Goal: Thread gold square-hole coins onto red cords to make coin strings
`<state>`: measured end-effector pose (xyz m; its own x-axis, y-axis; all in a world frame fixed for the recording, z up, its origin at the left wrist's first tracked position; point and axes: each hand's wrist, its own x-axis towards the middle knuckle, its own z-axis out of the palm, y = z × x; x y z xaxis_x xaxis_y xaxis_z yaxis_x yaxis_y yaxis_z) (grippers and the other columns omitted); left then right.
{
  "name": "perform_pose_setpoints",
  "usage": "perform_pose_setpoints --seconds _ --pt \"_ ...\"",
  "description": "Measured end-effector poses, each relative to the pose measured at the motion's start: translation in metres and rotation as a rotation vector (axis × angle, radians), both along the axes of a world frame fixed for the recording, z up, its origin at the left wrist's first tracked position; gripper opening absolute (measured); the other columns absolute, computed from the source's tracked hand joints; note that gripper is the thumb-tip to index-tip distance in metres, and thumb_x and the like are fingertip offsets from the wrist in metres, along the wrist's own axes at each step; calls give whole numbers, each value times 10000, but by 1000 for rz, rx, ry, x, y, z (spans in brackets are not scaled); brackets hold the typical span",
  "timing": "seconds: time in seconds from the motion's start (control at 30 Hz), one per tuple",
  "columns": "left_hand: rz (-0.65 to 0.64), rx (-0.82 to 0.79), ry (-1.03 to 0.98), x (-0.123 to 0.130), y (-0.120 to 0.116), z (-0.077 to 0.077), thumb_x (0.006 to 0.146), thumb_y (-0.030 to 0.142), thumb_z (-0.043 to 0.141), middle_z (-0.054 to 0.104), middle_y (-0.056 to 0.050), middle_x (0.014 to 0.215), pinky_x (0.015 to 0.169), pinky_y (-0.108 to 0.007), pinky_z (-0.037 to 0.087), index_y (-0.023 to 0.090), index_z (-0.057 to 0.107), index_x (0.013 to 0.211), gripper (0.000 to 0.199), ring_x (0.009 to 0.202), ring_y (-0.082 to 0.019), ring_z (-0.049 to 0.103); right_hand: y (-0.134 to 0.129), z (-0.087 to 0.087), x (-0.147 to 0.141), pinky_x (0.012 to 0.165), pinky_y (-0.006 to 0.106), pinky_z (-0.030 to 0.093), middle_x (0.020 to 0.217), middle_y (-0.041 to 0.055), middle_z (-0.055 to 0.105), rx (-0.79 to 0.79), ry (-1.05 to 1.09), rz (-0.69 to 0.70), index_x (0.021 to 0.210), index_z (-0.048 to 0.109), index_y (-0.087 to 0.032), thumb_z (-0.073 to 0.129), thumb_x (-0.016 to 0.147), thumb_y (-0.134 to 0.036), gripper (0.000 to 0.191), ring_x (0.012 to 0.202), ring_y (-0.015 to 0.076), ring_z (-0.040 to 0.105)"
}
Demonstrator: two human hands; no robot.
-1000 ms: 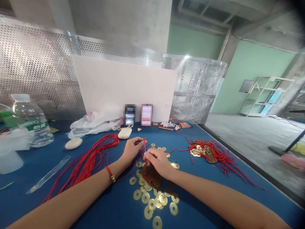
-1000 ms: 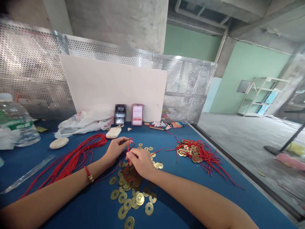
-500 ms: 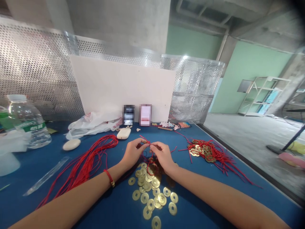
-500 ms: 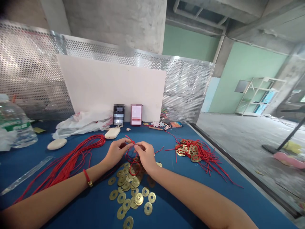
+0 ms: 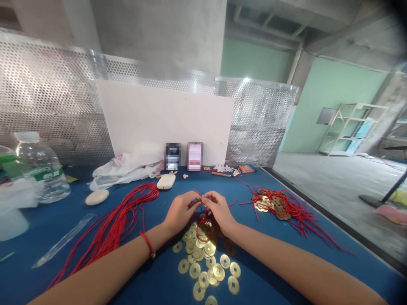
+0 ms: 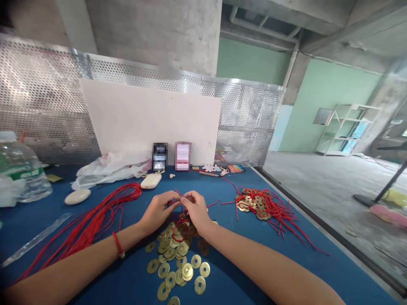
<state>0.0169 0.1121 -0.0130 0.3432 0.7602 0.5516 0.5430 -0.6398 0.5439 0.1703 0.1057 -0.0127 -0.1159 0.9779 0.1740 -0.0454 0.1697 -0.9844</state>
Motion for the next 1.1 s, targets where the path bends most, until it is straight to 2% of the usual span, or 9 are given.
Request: perform_pose_setpoints --seconds 0.33,0.47,0.57,0.63,0.73,0.8,0.9,0.97,1.1 --pt "-42 -25 14 1 -2 2 868 310 526 678 -51 853 739 -266 417 208 664 840 174 799 -186 605 -1 10 0 448 213 192 511 -73 336 -143 18 17 566 471 -182 511 636 -260 112 488 68 259" --pt "-47 -52 -41 3 -1 2 852 313 544 689 -57 851 726 -270 419 200 683 829 181 787 -186 607 0 19 3 418 206 132 483 -92 283 -307 136 30 548 389 -191 509 616 -251 150 443 49 202" --pt "-51 -127 -154 4 3 1 813 340 595 686 -51 789 654 -263 410 186 694 788 185 705 -170 584 9 28 9 388 191 154 477 -90 324 -278 258 35 552 370 -195 536 633 -265 198 409 37 224" --pt "-47 -259 -306 3 6 2 766 396 644 657 -38 700 558 -245 375 167 688 769 232 595 -140 528 19 36 17 380 181 228 496 -71 414 -238 352 -47 587 400 -196 551 640 -259 172 400 38 290" --pt "-111 -529 -512 0 11 4 714 472 687 531 11 557 455 -215 243 138 660 761 338 470 -76 361 33 48 32 446 203 401 599 -18 577 -130 505 -315 711 436 -208 562 664 -276 151 465 77 484" --pt "-212 -665 -590 -3 12 6 703 484 704 425 45 516 442 -213 157 129 638 743 364 451 -50 260 40 51 40 571 242 493 689 -1 645 61 555 -429 794 401 -224 565 696 -312 211 592 116 609" --pt "-359 -811 -656 -6 13 9 692 452 733 360 59 541 444 -222 96 125 601 692 353 453 -30 181 50 48 49 752 295 518 830 14 688 314 544 -500 854 348 -236 551 742 -330 250 791 138 672" --pt "-436 -891 -665 -8 12 11 699 424 737 349 59 550 442 -221 91 121 606 700 329 455 -28 161 58 42 54 792 295 508 861 12 680 320 541 -583 846 347 -233 548 745 -297 234 833 130 669" --pt "-522 -970 -685 -10 13 11 733 401 716 249 85 508 433 -209 101 123 609 724 298 460 -39 138 75 31 71 767 250 497 823 -16 631 171 545 -817 807 372 -224 531 724 -211 180 802 103 650"
